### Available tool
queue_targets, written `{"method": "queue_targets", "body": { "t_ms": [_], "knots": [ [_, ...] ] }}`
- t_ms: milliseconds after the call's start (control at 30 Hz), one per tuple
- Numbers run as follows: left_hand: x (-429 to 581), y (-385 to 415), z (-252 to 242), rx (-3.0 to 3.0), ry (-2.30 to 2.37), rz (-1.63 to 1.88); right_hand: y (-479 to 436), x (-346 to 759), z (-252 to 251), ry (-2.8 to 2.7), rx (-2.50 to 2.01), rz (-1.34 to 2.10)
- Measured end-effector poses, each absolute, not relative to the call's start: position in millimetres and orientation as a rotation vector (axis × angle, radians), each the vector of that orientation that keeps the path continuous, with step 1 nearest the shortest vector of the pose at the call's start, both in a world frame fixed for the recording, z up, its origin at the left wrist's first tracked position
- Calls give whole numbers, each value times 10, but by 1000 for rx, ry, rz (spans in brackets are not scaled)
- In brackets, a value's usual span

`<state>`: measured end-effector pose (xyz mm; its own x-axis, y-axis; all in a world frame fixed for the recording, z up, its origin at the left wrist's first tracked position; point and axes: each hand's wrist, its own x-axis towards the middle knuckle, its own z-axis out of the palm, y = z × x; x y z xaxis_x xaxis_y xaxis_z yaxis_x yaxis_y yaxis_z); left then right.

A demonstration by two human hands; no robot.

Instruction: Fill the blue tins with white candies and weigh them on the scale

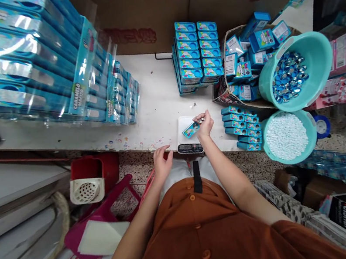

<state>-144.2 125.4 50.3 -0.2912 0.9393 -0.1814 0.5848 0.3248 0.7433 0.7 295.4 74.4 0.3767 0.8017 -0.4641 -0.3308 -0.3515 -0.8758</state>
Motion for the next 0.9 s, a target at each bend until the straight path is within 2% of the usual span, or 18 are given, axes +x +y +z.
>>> {"method": "queue_targets", "body": {
  "t_ms": [900],
  "knots": [
    [-1454, 1237, 512, 1339, 1986, 780, 2978, 138, 705, -333, -1520, 1236]
  ]
}}
